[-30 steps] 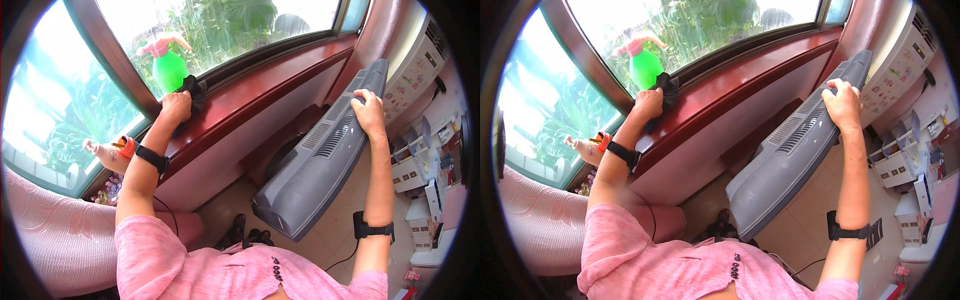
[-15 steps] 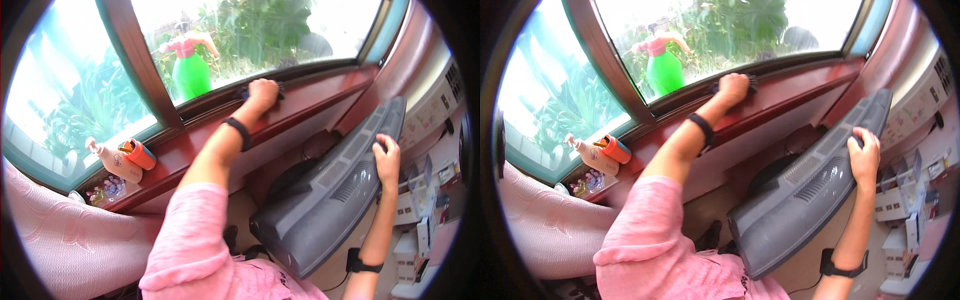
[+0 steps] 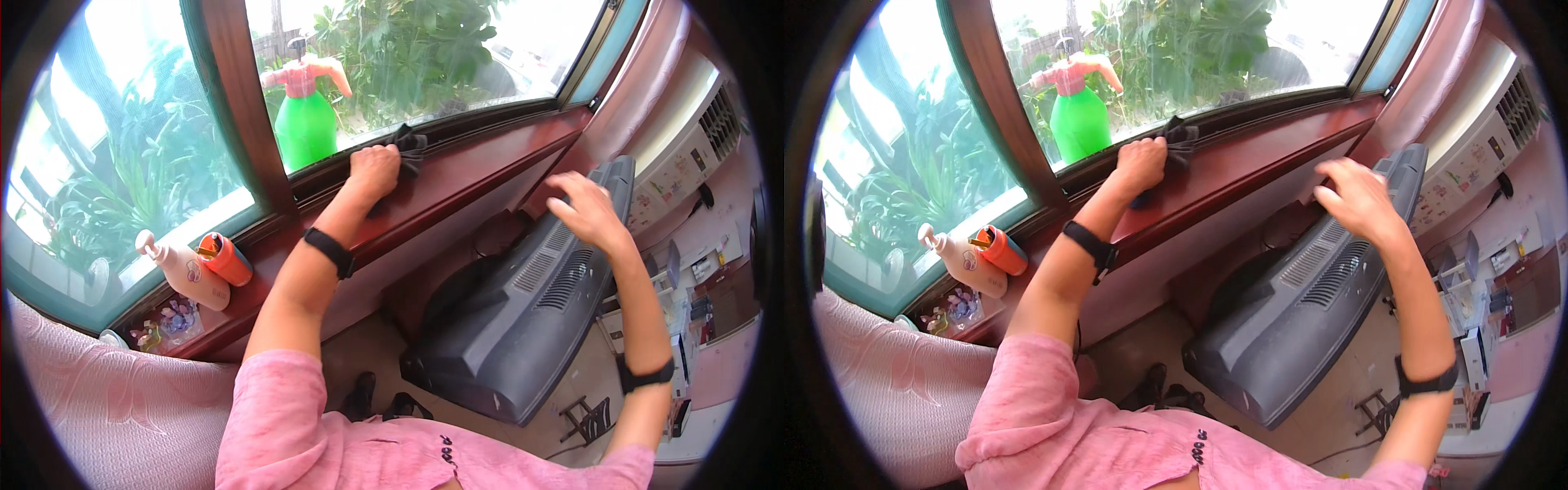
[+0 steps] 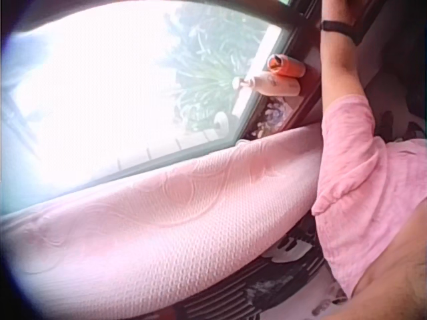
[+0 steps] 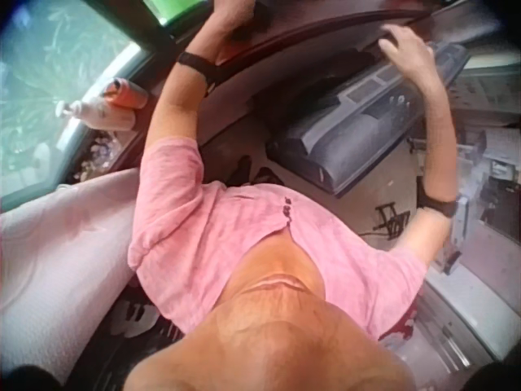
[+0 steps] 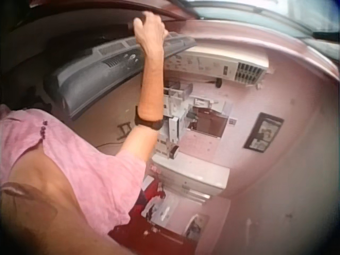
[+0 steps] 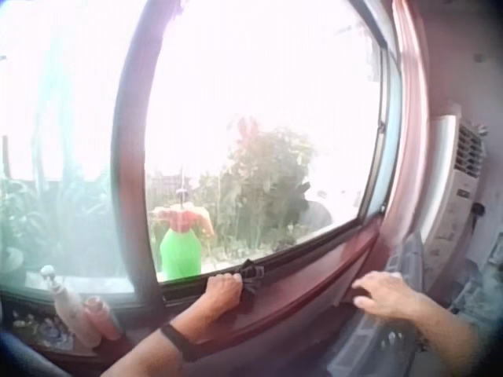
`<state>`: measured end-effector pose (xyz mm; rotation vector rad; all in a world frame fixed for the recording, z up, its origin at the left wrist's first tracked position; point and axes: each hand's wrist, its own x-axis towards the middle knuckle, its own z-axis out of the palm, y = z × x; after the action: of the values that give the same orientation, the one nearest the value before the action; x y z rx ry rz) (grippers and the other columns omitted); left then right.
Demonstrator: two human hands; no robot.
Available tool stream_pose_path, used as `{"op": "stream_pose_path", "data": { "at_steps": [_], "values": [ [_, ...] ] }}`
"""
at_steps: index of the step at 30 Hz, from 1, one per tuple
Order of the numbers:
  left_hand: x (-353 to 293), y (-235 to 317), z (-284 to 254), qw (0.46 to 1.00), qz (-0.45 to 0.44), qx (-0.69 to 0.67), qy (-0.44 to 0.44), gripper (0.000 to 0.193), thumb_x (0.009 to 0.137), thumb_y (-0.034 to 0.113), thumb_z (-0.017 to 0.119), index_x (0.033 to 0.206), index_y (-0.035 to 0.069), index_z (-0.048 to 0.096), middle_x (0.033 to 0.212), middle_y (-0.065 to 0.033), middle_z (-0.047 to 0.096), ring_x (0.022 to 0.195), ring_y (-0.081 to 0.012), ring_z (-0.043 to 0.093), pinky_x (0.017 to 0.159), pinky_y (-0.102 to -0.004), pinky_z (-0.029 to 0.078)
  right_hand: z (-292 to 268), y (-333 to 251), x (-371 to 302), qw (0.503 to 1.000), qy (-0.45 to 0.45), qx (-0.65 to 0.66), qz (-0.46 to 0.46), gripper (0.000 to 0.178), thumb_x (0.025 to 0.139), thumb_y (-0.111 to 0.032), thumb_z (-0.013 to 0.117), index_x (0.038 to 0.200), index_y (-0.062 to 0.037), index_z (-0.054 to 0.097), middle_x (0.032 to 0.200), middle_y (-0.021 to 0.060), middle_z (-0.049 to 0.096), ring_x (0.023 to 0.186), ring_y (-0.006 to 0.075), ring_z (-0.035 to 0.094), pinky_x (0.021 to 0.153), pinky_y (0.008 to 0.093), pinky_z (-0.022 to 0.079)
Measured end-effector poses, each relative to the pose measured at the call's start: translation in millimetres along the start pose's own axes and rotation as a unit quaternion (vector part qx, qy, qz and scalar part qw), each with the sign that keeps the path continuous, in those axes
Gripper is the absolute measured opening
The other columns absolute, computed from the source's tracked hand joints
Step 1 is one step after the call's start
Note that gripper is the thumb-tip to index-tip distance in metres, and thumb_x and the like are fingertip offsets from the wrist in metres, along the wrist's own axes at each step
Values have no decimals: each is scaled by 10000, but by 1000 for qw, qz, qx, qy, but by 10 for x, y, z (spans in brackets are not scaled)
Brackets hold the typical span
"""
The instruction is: The person wipes a white rolling cart with a dark cloth, then moves to a window sill to wipe the surface and a television set. They temporarily move items like a cup and a bottle to clean underneath them before returning them.
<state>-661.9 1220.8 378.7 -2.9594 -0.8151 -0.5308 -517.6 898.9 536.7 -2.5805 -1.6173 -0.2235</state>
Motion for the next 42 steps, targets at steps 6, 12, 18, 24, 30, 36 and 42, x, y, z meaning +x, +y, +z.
{"op": "stream_pose_path", "data": {
  "at_steps": [6,12,18,24,30,36,42],
  "values": [
    [-549,-372,-305,999,-16,29,-27,121,787,60,595,902,25,614,892,-178,680,822,-325,694,700,-415,564,-5,-990,867,967,-172,-32,-183,453,857,-214,518,1291,-85,529,1220,177,571,1183,345,526,1005,463,421],
    [-692,-427,-126,993,-41,100,44,66,793,78,608,844,44,634,815,-139,672,753,-281,692,623,-373,572,53,-1472,1250,955,-217,-66,-193,457,853,-207,551,1294,-90,535,1156,177,581,1134,348,545,992,445,428],
    [-93,66,153,994,-42,84,59,124,826,173,584,816,98,683,824,-102,691,756,-247,689,611,-359,563,400,-1506,1365,956,-217,-86,-179,410,834,-197,563,1232,-101,585,1152,183,629,1113,340,592,947,496,465],
    [87,176,279,994,-14,71,78,146,831,188,570,826,118,698,811,-78,692,762,-228,684,593,-366,528,484,-1450,1578,965,-176,-87,-176,466,804,-203,571,1256,-89,579,1165,205,614,1111,352,589,937,469,477],
    [-490,-270,-23,991,-67,104,49,109,814,158,594,844,87,670,789,-83,689,727,-219,695,563,-351,530,389,-1573,1525,959,-190,-72,-200,446,808,-175,578,1243,-78,590,1184,199,616,1141,357,568,973,460,454],
    [-870,-523,-319,983,-47,175,-43,102,827,135,578,864,90,662,782,-69,700,727,-213,702,569,-360,537,166,-1538,1416,951,-185,-34,-246,424,805,-175,588,1212,-59,609,1167,200,637,1128,352,583,968,434,461],
    [-547,-304,-220,995,-91,28,-25,110,783,67,604,878,26,641,837,-180,690,795,-312,701,681,-416,567,18,-1057,1231,955,-207,-63,-205,428,840,-186,562,1246,-49,554,1119,191,590,1130,361,538,1005,431,420]
  ]
}}
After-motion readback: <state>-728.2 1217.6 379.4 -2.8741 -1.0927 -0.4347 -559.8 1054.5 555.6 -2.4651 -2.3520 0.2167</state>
